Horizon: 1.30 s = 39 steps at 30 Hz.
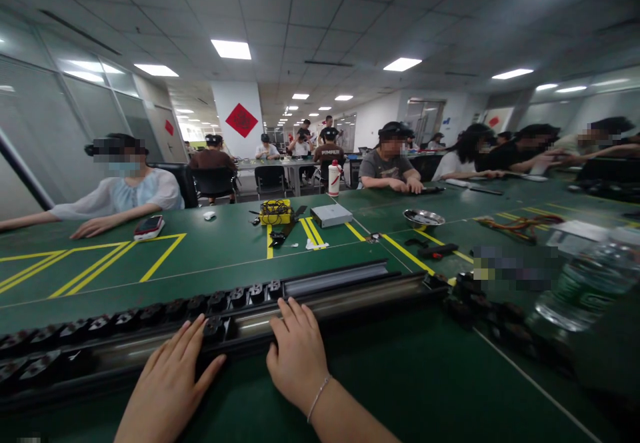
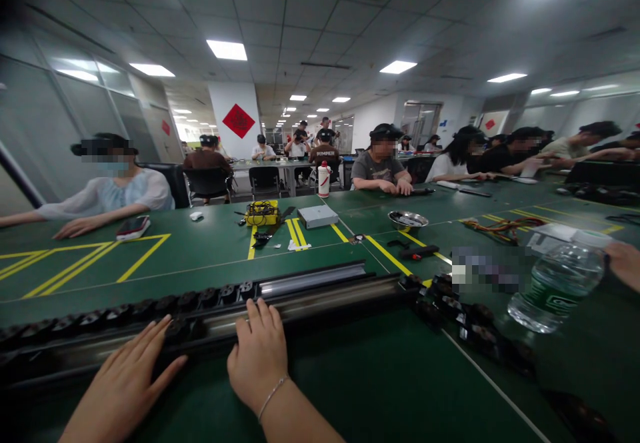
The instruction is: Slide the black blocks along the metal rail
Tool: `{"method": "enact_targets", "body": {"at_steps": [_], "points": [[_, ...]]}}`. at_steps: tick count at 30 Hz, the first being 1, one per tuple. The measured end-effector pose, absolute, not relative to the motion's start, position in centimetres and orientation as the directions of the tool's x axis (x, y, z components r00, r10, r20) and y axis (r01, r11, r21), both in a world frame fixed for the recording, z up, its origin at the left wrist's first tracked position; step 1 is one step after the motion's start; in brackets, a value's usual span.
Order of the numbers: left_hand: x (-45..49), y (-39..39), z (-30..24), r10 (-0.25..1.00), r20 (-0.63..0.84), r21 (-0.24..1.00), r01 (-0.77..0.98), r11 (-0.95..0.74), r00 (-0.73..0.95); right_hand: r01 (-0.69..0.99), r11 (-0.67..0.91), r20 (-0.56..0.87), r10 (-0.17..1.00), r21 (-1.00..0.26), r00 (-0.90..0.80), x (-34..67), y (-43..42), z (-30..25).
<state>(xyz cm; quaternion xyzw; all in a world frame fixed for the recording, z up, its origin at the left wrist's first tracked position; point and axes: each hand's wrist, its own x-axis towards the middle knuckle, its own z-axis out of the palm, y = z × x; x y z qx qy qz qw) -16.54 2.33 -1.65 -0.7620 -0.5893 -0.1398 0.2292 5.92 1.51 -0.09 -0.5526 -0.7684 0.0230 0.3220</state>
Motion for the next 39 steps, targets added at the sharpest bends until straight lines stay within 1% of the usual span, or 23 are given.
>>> {"method": "enact_targets", "body": {"at_steps": [3,7,14,22,31,39], "points": [[-16.7,2.4,-2.1,0.799,0.532,-0.195,0.959,-0.206,0.280,0.830,0.385,0.472,0.865,-0.403,-0.172,5.9,1.7,-0.4],[-16.6,2.3,-2.1,0.808,0.525,-0.193,0.962,-0.191,0.266,0.826,0.395,0.483,0.858,-0.402,-0.174,5.9,1.7,-0.4],[-16.0,2.0,-1.2,0.872,0.441,-0.162,0.974,-0.155,0.212,0.823,0.398,0.506,0.848,-0.406,-0.161,5.9,1.6,-0.2],[-14.7,1.5,-0.1,0.929,0.327,-0.186,0.975,-0.118,0.175,0.846,0.388,0.500,0.849,-0.366,-0.173,5.9,1.7,-0.2],[-14.6,1.5,0.0,0.933,0.317,-0.188,0.975,-0.115,0.171,0.840,0.397,0.513,0.841,-0.370,-0.171,5.9,1.7,-0.3],[-14.4,1.4,0.3,0.943,0.295,-0.143,0.983,-0.116,0.155,0.854,0.394,0.512,0.839,-0.340,-0.184,5.9,1.7,-0.2]]}}
